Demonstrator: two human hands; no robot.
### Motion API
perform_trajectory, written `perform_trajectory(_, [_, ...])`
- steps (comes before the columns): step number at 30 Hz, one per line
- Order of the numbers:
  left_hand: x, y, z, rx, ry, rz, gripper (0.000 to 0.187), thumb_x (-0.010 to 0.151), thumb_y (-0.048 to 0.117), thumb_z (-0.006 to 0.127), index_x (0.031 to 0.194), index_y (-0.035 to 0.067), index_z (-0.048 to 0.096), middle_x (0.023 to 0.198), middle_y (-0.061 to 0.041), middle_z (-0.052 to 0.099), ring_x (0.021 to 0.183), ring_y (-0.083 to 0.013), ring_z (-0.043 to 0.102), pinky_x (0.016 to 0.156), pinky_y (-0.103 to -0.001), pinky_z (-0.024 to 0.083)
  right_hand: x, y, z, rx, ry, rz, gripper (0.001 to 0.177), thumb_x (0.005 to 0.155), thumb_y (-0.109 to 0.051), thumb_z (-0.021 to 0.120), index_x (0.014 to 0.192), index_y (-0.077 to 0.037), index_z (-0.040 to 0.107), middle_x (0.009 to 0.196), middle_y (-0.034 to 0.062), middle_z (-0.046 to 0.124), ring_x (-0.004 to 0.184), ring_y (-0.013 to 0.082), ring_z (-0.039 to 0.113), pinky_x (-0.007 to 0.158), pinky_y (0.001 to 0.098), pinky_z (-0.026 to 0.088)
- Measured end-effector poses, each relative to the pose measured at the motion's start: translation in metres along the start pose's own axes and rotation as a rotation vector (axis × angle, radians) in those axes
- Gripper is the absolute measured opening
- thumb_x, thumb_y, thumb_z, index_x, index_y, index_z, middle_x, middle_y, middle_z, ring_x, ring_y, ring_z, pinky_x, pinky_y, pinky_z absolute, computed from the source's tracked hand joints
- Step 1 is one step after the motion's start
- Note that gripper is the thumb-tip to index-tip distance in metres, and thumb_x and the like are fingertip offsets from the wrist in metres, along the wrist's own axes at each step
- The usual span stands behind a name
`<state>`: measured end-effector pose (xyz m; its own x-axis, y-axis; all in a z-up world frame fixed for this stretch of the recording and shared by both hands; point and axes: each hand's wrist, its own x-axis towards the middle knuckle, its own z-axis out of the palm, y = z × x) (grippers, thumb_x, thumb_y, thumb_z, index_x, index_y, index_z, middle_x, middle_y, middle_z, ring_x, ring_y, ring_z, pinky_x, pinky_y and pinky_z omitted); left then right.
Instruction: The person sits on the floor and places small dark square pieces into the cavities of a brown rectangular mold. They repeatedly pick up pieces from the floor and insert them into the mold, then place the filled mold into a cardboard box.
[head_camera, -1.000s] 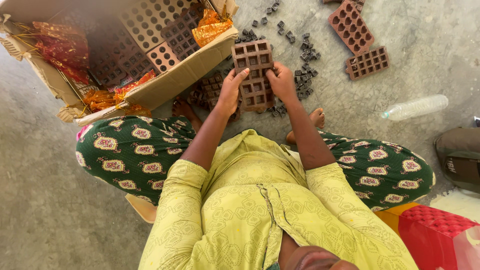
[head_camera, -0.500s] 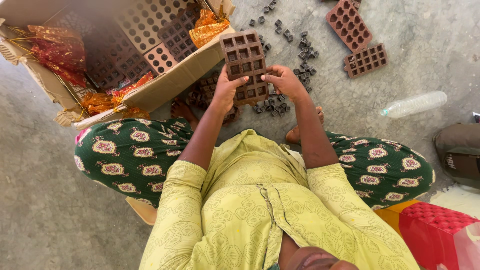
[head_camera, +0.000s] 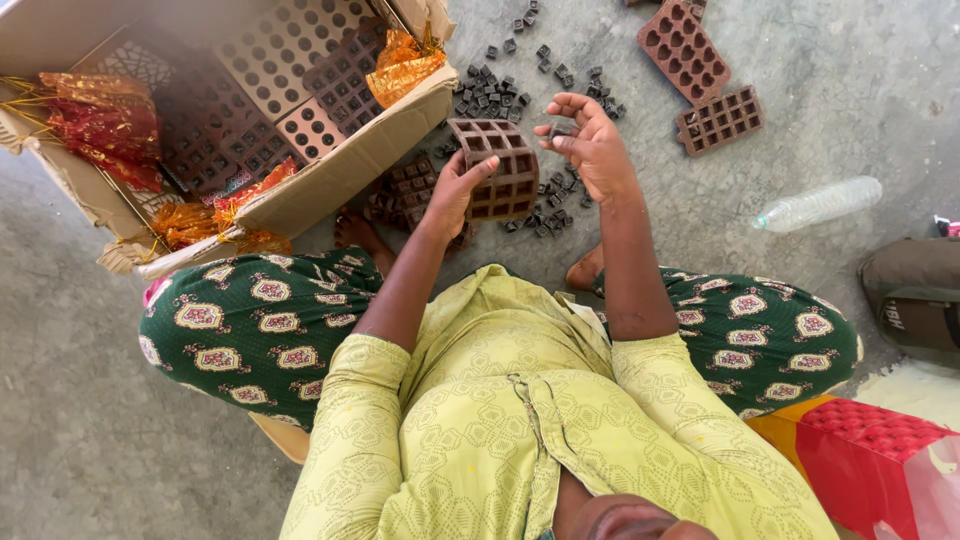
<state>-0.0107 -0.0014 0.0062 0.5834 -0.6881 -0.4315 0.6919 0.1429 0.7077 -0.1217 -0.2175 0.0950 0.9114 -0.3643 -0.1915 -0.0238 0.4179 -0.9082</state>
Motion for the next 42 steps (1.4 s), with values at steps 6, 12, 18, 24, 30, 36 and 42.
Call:
perform_trajectory(6, [0.002, -0.005, 0.006, 0.134, 0.001, 0.02, 0.059, 0.085, 0.01, 0.081, 0.137, 0.004, 0.054, 0.123, -0.009, 0.07, 0.113, -0.0194, 0.068, 0.099, -0.037, 0.056, -0.007, -0.009, 0.025, -0.058, -0.019, -0.007, 0.051, 0.085, 0.017, 0.069, 0.129, -0.001, 0.05, 0.112, 0.0099, 0.064, 0.113, 0.0219, 0.074, 0.097, 0.0307, 0.063])
perform_trajectory(12, [-0.001, -0.004, 0.004, 0.143, -0.083, 0.041, 0.067, 0.081, -0.004, 0.077, 0.142, 0.006, 0.051, 0.124, -0.009, 0.069, 0.115, -0.0195, 0.067, 0.103, -0.037, 0.054, -0.002, 0.011, 0.016, -0.138, -0.017, -0.066, 0.035, 0.092, 0.009, 0.08, 0.123, 0.004, 0.064, 0.114, 0.0088, 0.07, 0.106, 0.0149, 0.068, 0.098, 0.0277, 0.058])
perform_trajectory(18, [0.002, -0.012, 0.004, 0.134, -0.117, 0.024, 0.073, 0.081, -0.006, 0.077, 0.147, 0.007, 0.048, 0.121, -0.008, 0.069, 0.11, -0.0187, 0.068, 0.098, -0.038, 0.057, 0.002, 0.024, 0.026, -0.168, -0.103, -0.127, 0.035, 0.093, 0.0, 0.076, 0.125, -0.008, 0.065, 0.108, 0.0015, 0.068, 0.097, 0.0085, 0.066, 0.089, 0.0241, 0.056])
perform_trajectory(24, [-0.002, -0.006, 0.007, 0.172, -0.136, 0.002, 0.075, 0.082, -0.002, 0.077, 0.149, 0.009, 0.045, 0.116, -0.006, 0.069, 0.104, -0.016, 0.069, 0.093, -0.035, 0.059, -0.004, 0.028, 0.042, -0.482, -0.017, -0.35, 0.024, 0.094, 0.0, 0.077, 0.116, -0.005, 0.068, 0.117, 0.001, 0.066, 0.099, 0.0091, 0.066, 0.086, 0.0254, 0.057])
perform_trajectory(30, [-0.007, -0.003, 0.01, 0.18, -0.165, -0.003, 0.066, 0.085, 0.0, 0.078, 0.144, 0.007, 0.05, 0.113, -0.006, 0.069, 0.101, -0.0155, 0.069, 0.089, -0.034, 0.06, -0.008, 0.023, 0.053, -0.945, -0.02, -0.669, 0.014, 0.098, 0.0, 0.075, 0.111, -0.003, 0.071, 0.115, 0.0086, 0.072, 0.108, 0.0291, 0.071, 0.096, 0.0374, 0.057])
perform_trajectory(36, [-0.007, 0.0, 0.007, 0.193, -0.178, 0.013, 0.056, 0.087, -0.001, 0.076, 0.139, 0.006, 0.055, 0.115, -0.004, 0.069, 0.102, -0.0136, 0.068, 0.089, -0.031, 0.058, -0.011, 0.023, 0.064, -1.105, 0.0, -0.671, 0.017, 0.091, -0.004, 0.079, 0.107, -0.004, 0.072, 0.115, 0.0097, 0.066, 0.107, 0.0313, 0.066, 0.089, 0.0415, 0.056])
perform_trajectory(42, [0.002, -0.011, -0.004, 0.202, -0.165, 0.059, 0.057, 0.086, -0.003, 0.075, 0.139, 0.006, 0.055, 0.116, -0.004, 0.07, 0.105, -0.0141, 0.067, 0.091, -0.031, 0.057, -0.009, 0.028, 0.064, -1.437, -0.011, -0.76, 0.024, 0.086, -0.009, 0.075, 0.11, -0.009, 0.076, 0.12, 0.0056, 0.064, 0.117, 0.0294, 0.06, 0.101, 0.0453, 0.049])
